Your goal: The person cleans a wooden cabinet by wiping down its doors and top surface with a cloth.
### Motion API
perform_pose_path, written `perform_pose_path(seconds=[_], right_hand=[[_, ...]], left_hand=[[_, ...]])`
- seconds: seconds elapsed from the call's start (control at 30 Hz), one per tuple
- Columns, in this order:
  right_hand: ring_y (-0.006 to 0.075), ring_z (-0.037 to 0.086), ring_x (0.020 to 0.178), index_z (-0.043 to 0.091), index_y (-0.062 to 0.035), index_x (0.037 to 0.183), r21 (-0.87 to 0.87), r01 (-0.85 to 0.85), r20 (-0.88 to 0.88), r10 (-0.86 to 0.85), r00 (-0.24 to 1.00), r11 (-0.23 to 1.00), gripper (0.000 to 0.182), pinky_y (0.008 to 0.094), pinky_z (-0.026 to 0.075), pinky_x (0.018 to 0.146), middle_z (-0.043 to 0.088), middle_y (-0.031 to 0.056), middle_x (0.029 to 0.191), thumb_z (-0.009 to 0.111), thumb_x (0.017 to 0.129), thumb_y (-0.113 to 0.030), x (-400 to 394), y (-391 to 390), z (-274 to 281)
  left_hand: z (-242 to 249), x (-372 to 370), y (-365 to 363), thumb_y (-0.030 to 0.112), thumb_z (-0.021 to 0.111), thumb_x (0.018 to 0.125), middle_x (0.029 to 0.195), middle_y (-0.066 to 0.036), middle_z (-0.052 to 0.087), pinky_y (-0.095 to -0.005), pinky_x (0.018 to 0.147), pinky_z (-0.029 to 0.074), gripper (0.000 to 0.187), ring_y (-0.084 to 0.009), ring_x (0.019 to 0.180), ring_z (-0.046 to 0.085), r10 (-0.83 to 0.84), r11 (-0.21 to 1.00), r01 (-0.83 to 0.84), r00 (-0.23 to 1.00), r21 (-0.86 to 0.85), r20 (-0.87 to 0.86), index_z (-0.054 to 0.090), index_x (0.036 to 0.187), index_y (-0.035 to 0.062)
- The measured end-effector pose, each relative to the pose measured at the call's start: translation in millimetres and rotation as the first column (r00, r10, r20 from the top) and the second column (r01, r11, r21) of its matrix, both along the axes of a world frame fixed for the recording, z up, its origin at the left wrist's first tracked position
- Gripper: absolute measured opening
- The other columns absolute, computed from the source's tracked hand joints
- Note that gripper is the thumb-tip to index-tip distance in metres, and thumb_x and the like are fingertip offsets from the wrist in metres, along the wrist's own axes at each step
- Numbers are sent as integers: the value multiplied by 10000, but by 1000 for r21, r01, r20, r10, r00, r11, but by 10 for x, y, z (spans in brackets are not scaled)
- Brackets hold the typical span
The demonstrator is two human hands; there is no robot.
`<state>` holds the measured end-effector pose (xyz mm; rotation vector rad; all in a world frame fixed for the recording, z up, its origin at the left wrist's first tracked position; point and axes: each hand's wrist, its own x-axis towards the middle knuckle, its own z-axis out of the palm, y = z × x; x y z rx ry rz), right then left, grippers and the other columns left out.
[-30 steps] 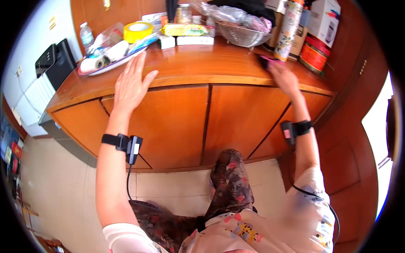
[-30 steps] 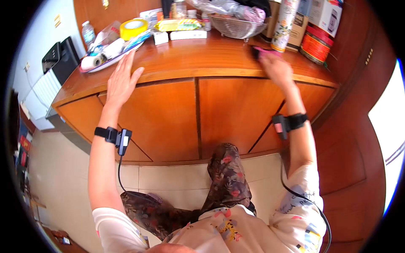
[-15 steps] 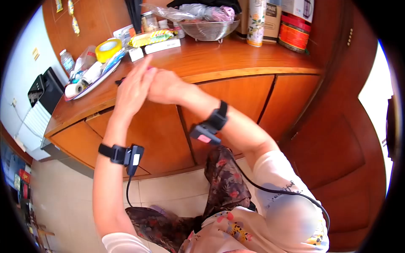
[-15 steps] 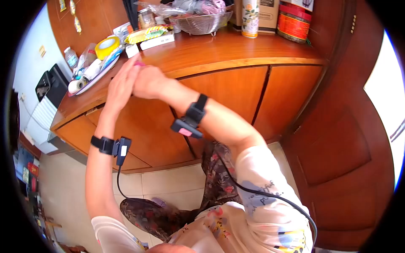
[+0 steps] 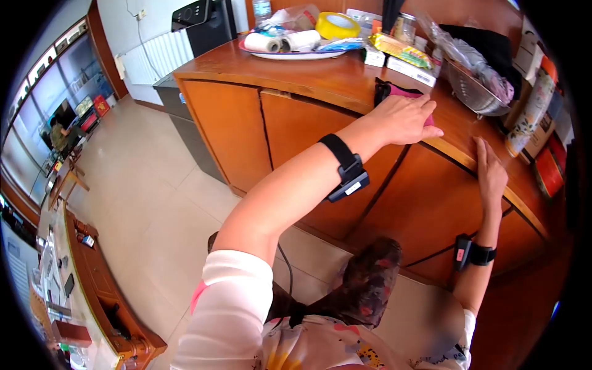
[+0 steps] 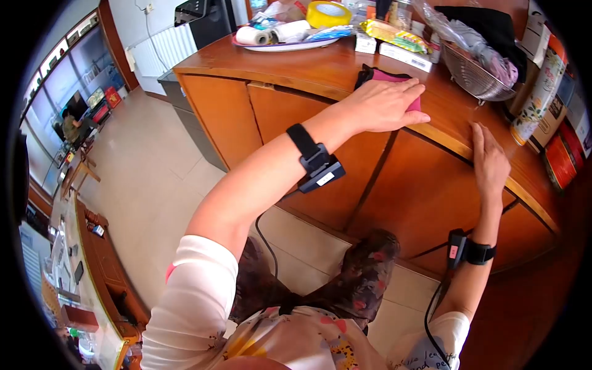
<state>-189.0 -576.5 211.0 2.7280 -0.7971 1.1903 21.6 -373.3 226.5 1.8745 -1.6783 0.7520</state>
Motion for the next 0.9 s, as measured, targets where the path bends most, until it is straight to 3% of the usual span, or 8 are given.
perform_pose_path(seconds=[0.07, 0.1, 0.23, 0.37, 0.47, 0.67, 0.77, 0.9], right_hand=[[300, 625, 1093, 641, -176, 1236, 43, 45, -19, -44, 999, 998, 434, 364, 508, 883, 655, 68, 1219, 348, 1037, -427, 0, 99, 42], [297, 628, 1091, 652, -184, 1219, -15, 31, 11, -31, 999, 999, 428, 366, 514, 879, 658, 70, 1214, 330, 1046, -407, 3, 54, -4], [294, 608, 1141, 573, -199, 1319, -168, 53, -87, -68, 994, 984, 385, 366, 504, 907, 622, 71, 1284, 301, 1053, -265, -32, -254, -153], [276, 602, 1165, 506, -137, 1379, -283, 78, -171, -130, 977, 956, 399, 357, 490, 936, 606, 99, 1307, 292, 1048, -200, -67, -224, -136], [252, 572, 1212, 554, -80, 1329, -71, -9, -54, 5, 999, 997, 435, 321, 440, 999, 607, 74, 1315, 247, 1065, -239, -57, -184, -111], [246, 557, 1237, 594, -61, 1297, 12, -29, 13, 28, 1000, 1000, 507, 299, 414, 1011, 623, 86, 1292, 221, 1074, -324, -43, -116, -81], [239, 563, 1231, 601, -61, 1289, 8, -38, 6, 37, 999, 999, 516, 296, 410, 1016, 628, 92, 1282, 222, 1075, -337, -54, -158, -96], [232, 563, 1232, 605, -62, 1286, -28, -59, 6, 60, 998, 998, 515, 296, 410, 1017, 629, 82, 1285, 224, 1074, -337, -57, -204, -112]], left_hand=[[124, 151, 345, 554, 460, 945, 1222, -137, 633, -407, 900, 495, 567, -284, 1118, 604, 99, 978, -92, 995, 185, -31, 626, 1156, 55], [90, 291, 527, 537, 479, 933, 1066, -127, 675, -400, 832, 524, 519, -274, 1002, 653, 79, 996, -79, 997, 39, -20, 663, 951, 52], [-66, 1020, 1222, 472, 493, 952, 1222, -86, 654, -408, 914, 487, 459, -270, 1121, 618, 225, 972, -214, 967, -101, 116, 679, 1104, 81], [17, 1664, 2024, 343, 359, 1023, 1305, -132, 601, -364, 1051, 412, 449, -286, 1212, 556, 356, 927, -368, 923, 67, 145, 585, 1288, 61], [-42, 2425, 2510, 453, 327, 996, 1341, -149, 572, -357, 1089, 359, 542, -286, 1265, 513, 487, 873, -483, 850, 71, -200, 583, 1279, 68], [145, 3066, 3034, 506, 225, 995, 1405, -118, 525, -361, 1122, 291, 560, -287, 1346, 425, 669, 740, -633, 663, 226, -337, 536, 1364, 221], [217, 3095, 3080, 508, 196, 992, 1414, -106, 520, -386, 1113, 302, 572, -309, 1332, 439, 828, 551, -772, 457, 317, -327, 546, 1355, 239], [1, 3384, 3227, 498, 165, 995, 1403, -92, 532, -379, 1107, 312, 594, -312, 1322, 453, 773, 634, -737, 597, 236, -213, 551, 1352, 222]])
